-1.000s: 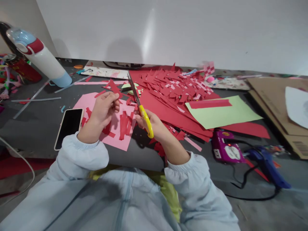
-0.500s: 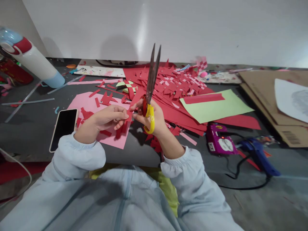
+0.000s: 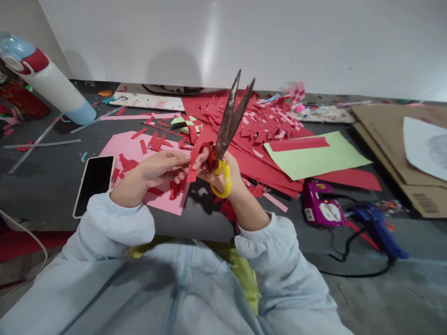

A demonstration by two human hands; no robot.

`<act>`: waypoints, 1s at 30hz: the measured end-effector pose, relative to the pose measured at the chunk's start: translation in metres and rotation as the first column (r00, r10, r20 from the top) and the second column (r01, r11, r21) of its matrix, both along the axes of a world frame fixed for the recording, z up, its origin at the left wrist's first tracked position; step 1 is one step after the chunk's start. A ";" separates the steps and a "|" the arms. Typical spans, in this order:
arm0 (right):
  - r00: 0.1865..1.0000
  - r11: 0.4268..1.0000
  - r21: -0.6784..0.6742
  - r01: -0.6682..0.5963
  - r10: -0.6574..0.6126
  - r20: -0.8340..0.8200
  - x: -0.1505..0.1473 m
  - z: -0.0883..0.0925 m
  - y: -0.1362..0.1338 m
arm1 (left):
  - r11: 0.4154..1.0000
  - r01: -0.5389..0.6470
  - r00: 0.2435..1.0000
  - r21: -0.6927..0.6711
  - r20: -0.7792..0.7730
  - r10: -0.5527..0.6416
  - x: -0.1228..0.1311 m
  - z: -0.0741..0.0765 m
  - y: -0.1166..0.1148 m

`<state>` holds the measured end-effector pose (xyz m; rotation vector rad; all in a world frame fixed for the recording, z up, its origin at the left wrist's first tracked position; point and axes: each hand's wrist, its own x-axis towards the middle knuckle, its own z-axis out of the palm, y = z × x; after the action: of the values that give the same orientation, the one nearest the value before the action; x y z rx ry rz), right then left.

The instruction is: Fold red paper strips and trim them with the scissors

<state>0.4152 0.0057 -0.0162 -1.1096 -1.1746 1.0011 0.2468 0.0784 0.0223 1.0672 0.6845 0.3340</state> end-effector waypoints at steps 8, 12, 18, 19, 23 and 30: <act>0.998 0.998 0.007 -0.059 0.059 0.024 0.002 -0.004 -0.003 | 0.996 -0.072 0.996 0.056 0.059 0.069 -0.002 0.006 0.001; 0.996 0.996 0.010 -0.091 0.091 0.004 0.004 -0.006 -0.003 | 0.992 -0.094 0.995 0.085 0.047 0.090 -0.001 0.007 0.002; 0.977 0.980 0.064 -0.186 0.192 -0.097 0.002 -0.009 0.000 | 0.977 -0.132 0.991 0.169 0.056 0.124 0.000 0.006 0.001; 0.977 0.981 0.050 -0.186 0.190 -0.097 0.001 -0.009 0.000 | 0.970 -0.145 0.989 0.195 0.053 0.137 0.000 0.006 0.001; 0.983 0.986 0.042 -0.162 0.165 -0.083 -0.002 -0.007 0.000 | 0.941 -0.186 0.983 0.282 0.059 0.176 0.002 0.002 0.000; 0.998 0.998 0.040 0.043 -0.041 -0.050 -0.001 -0.003 0.006 | 0.818 -0.261 0.958 0.512 0.035 0.283 0.004 -0.003 -0.001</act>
<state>0.4144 0.0119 -0.0191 -1.0675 -1.1237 0.9623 0.2508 0.0772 0.0196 1.4900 0.8125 0.7784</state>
